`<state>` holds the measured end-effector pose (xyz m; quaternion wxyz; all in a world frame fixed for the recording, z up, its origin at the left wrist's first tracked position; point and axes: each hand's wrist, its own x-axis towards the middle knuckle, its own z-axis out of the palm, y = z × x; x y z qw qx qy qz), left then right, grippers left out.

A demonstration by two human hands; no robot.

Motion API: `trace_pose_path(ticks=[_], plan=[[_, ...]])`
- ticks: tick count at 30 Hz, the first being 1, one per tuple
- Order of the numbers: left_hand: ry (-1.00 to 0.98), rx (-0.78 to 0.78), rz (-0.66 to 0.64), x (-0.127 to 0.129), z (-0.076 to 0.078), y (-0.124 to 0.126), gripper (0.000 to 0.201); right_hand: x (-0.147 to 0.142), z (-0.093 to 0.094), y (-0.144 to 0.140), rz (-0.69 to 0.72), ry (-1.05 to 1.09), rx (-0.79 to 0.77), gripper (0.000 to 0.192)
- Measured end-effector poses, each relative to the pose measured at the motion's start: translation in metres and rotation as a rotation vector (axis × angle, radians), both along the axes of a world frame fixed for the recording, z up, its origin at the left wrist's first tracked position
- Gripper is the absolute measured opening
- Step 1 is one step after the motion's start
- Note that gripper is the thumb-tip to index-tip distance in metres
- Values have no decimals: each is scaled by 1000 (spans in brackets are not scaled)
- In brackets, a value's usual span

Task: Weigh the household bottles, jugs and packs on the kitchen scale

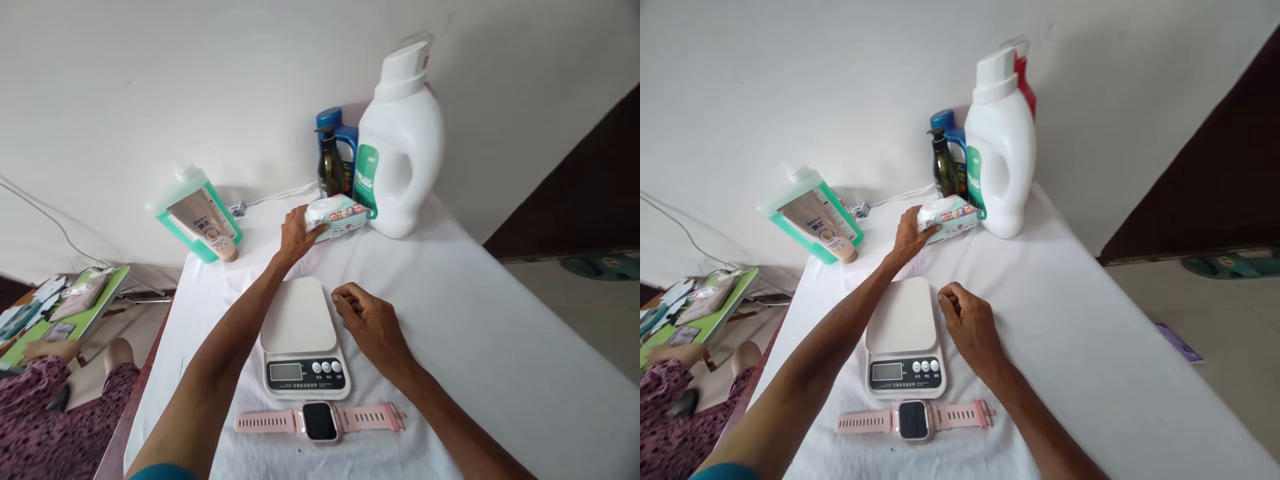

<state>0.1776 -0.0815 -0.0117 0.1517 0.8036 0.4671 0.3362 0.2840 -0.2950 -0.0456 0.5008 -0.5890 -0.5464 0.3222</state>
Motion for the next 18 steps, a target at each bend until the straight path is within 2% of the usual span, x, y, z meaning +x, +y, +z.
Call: trace_pose_path(ticks=[4, 6, 8, 9, 11, 13, 15, 18], plan=[[43, 5, 34, -10, -4, -16, 81, 0, 0, -1, -6, 4, -54, 29], [-19, 83, 30, -27, 3, -33, 91, 0, 1, -1, -6, -12, -76, 30], [-106, 230, 77, -52, 16, -50, 90, -1, 3, 0, -6, -24, -88, 31], [-146, 316, 153, -68, 23, -56, 89, -1, 3, 0, -8, -30, -91, 31], [-220, 461, 400, -101, 36, -60, 92, -1, 4, 1, -20, -40, -89, 30], [-292, 522, 648, -134, 43, -53, 102, -1, 5, 1, -29, -45, -87, 30], [-351, 429, 771, -160, 43, -37, 102, -1, 7, 1, -33, -48, -84, 30], [-358, 217, 756, -179, 37, -13, 86, -2, 9, 0, -37, -49, -83, 29]])
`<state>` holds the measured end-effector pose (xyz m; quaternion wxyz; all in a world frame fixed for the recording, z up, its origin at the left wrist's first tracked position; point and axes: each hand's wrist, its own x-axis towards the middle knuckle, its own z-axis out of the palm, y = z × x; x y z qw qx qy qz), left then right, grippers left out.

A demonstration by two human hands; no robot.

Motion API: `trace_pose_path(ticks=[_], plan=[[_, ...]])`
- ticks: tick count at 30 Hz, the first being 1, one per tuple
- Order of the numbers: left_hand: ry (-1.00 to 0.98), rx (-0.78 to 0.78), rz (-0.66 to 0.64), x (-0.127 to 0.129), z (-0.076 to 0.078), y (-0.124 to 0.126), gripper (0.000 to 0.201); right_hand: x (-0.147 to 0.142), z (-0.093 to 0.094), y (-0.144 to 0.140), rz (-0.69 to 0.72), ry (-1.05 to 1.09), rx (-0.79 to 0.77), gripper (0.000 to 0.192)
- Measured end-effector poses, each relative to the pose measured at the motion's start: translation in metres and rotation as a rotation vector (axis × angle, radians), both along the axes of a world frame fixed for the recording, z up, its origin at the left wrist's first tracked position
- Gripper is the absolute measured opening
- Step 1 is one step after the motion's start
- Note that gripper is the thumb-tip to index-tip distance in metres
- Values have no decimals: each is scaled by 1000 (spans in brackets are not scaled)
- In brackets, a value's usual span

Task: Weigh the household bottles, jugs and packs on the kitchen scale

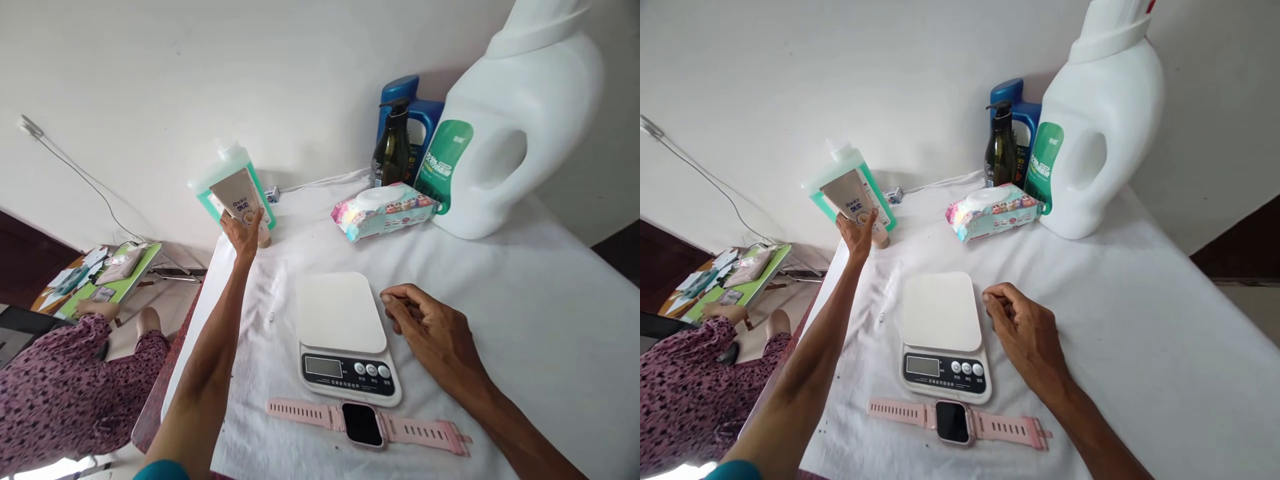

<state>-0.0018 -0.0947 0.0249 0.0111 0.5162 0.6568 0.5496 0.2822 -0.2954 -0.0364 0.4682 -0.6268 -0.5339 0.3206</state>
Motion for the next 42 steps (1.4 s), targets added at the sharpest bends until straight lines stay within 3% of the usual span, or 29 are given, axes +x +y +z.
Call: trace_pose_path(ticks=[3, 6, 9, 13, 17, 20, 24, 30, 36, 42], plan=[[28, -70, 59, 3, -8, 12, 84, 0, 2, -1, 9, 12, -5, 28], [103, -47, 160, 16, -14, 12, 91, 0, 0, -2, 13, 17, -4, 29], [110, -57, 187, 23, -19, 11, 79, 0, -4, -1, 10, 17, -12, 30], [37, -78, 126, 17, -19, 9, 57, 0, -6, 0, 17, 15, -3, 28], [-67, -21, -32, 3, -15, 2, 48, -1, -4, -1, 30, 34, 25, 29], [-148, 47, -70, -4, -14, -9, 45, -1, -4, -1, 24, 23, 45, 28], [-261, 172, -170, -5, -1, -32, 44, -1, -2, -2, 24, 7, 52, 28], [-243, 149, -547, 24, 35, -97, 46, -1, -1, -3, 36, 26, 56, 26], [-182, -31, -716, 62, 23, -159, 39, -2, -4, -2, 41, 23, 67, 25], [-75, -33, -677, 71, 19, -174, 33, -1, -5, -2, 52, 24, 68, 26]])
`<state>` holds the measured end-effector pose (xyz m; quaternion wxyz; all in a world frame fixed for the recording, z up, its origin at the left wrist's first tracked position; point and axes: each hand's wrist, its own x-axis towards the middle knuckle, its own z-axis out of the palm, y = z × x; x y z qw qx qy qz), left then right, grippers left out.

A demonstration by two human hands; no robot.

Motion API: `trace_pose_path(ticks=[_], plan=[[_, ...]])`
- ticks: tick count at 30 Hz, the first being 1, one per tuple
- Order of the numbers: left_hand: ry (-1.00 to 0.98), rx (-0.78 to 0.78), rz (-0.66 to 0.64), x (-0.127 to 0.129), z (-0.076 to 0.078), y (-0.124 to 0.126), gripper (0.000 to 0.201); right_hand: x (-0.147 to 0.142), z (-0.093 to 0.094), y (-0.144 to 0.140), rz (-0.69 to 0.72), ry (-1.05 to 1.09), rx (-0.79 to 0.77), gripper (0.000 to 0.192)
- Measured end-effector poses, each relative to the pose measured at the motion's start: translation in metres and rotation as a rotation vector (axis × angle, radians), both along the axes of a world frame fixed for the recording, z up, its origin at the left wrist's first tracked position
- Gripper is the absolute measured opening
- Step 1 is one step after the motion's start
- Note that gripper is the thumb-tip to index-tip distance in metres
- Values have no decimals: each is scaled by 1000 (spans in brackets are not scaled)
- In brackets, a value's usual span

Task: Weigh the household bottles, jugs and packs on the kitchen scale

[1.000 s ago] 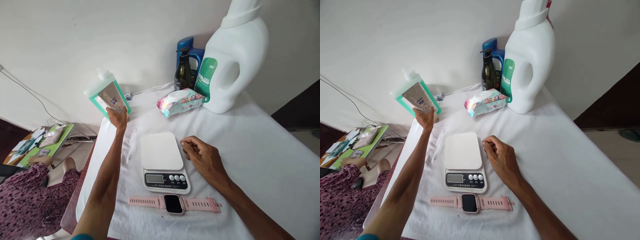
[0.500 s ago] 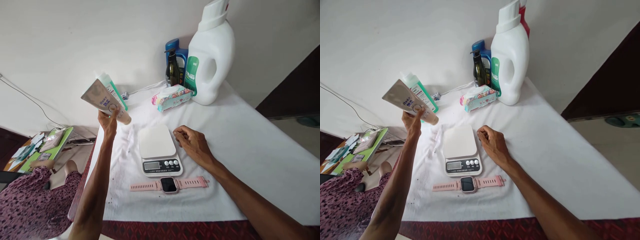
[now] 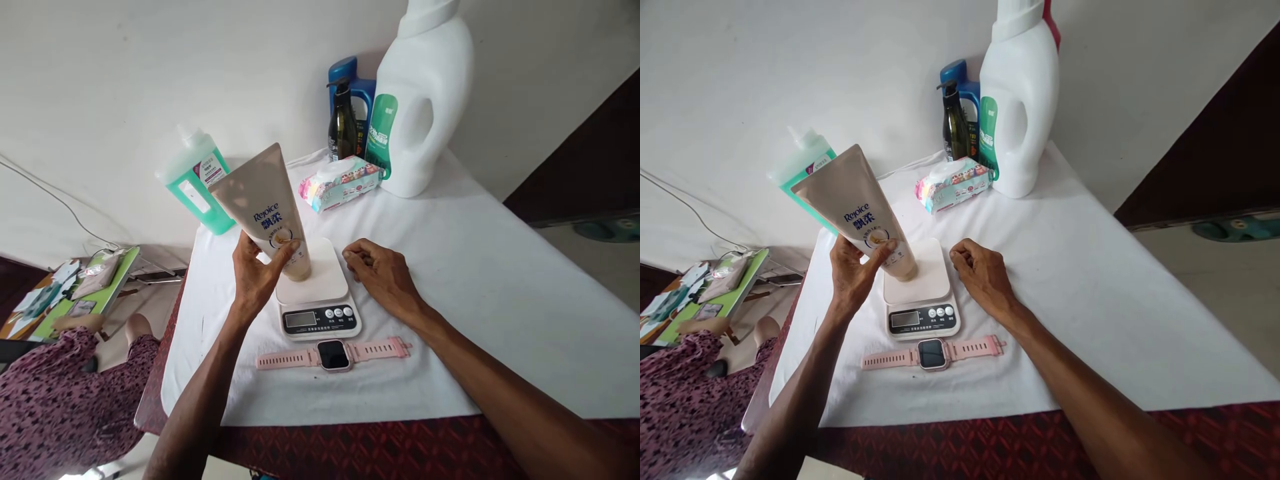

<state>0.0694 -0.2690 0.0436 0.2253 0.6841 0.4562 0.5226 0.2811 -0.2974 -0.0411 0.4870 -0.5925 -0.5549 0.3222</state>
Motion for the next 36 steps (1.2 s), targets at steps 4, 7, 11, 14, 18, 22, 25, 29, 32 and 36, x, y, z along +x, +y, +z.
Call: trace_pose_path(ticks=[4, 7, 11, 14, 18, 22, 25, 29, 32, 36], plan=[[86, -58, -41, 3, -3, -6, 25, 0, -2, 0, -12, -14, 10, 25], [73, -138, -82, 4, -11, -9, 25, -1, -1, -1, -11, -7, 7, 26], [80, -252, -133, 1, -23, -9, 28, -1, 2, -2, -2, 11, 2, 27], [95, -256, -118, -1, -29, -8, 29, -1, 4, -3, 0, 23, -2, 27], [82, -245, -70, 1, -35, -8, 34, -1, 5, -3, -7, 17, -11, 26], [64, -257, -31, 5, -40, -8, 41, -2, 4, -3, -11, 12, -20, 27], [84, -258, -48, 5, -40, -8, 42, -3, 5, -3, -11, 23, -23, 26], [32, -198, -108, -5, -42, -10, 52, -2, 5, -3, -9, 21, -19, 25], [-64, -126, -119, -15, -46, -6, 59, -1, 4, -3, -11, 12, -19, 25], [-203, -133, -28, -27, -51, 5, 71, -1, 4, -3, -15, 0, -12, 23]])
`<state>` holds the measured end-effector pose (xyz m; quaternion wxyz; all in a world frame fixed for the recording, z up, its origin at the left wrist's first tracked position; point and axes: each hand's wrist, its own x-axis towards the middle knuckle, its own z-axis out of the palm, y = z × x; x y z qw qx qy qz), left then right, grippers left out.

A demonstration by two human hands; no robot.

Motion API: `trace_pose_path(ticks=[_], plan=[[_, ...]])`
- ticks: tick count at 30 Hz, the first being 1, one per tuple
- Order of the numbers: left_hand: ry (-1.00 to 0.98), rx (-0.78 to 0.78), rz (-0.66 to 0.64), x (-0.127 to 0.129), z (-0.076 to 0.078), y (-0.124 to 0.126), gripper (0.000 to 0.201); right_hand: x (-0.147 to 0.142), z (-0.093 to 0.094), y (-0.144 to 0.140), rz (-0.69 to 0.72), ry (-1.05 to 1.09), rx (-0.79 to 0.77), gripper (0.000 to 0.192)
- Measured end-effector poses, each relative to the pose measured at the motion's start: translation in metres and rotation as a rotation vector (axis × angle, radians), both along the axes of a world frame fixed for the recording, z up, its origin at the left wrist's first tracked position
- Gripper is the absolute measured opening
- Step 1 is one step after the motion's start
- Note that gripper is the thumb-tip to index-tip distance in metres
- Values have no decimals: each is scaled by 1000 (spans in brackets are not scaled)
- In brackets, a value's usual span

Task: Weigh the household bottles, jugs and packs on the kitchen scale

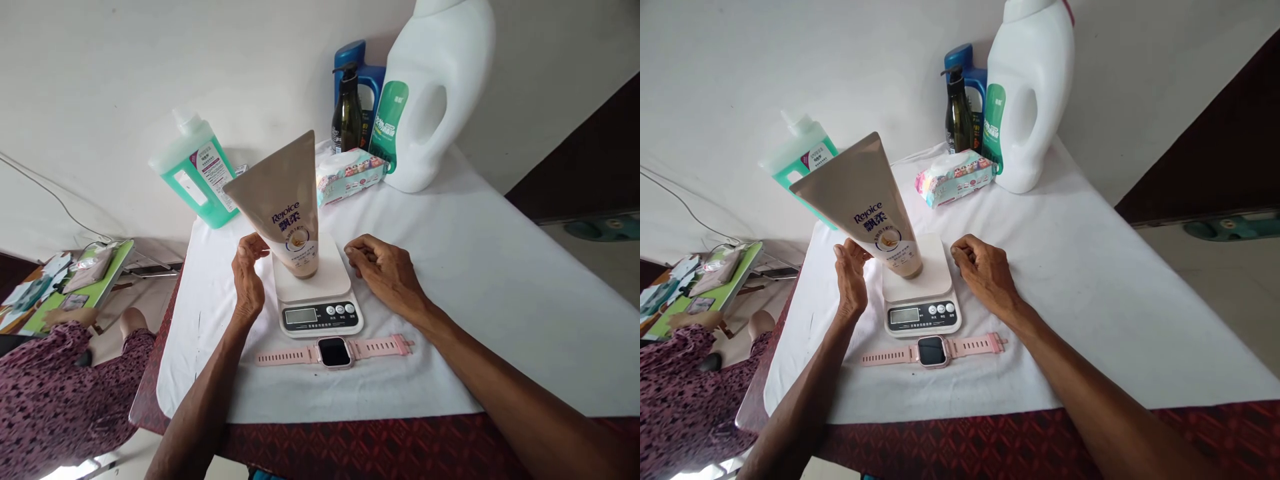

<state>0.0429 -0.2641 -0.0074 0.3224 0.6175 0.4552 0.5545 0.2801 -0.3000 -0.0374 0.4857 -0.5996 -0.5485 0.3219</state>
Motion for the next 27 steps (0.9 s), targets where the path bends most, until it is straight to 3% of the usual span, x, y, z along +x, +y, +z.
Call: trace_pose_path(ticks=[6, 14, 27], plan=[[-72, -18, 95, -4, -4, 8, 73, -1, 4, -1, -6, -21, -31, 21], [-46, -8, 40, 1, -12, 4, 71, -1, 1, -1, -6, -2, 2, 23], [53, -32, 75, 9, -13, -1, 69, -1, -2, -1, -11, -14, 18, 22]])
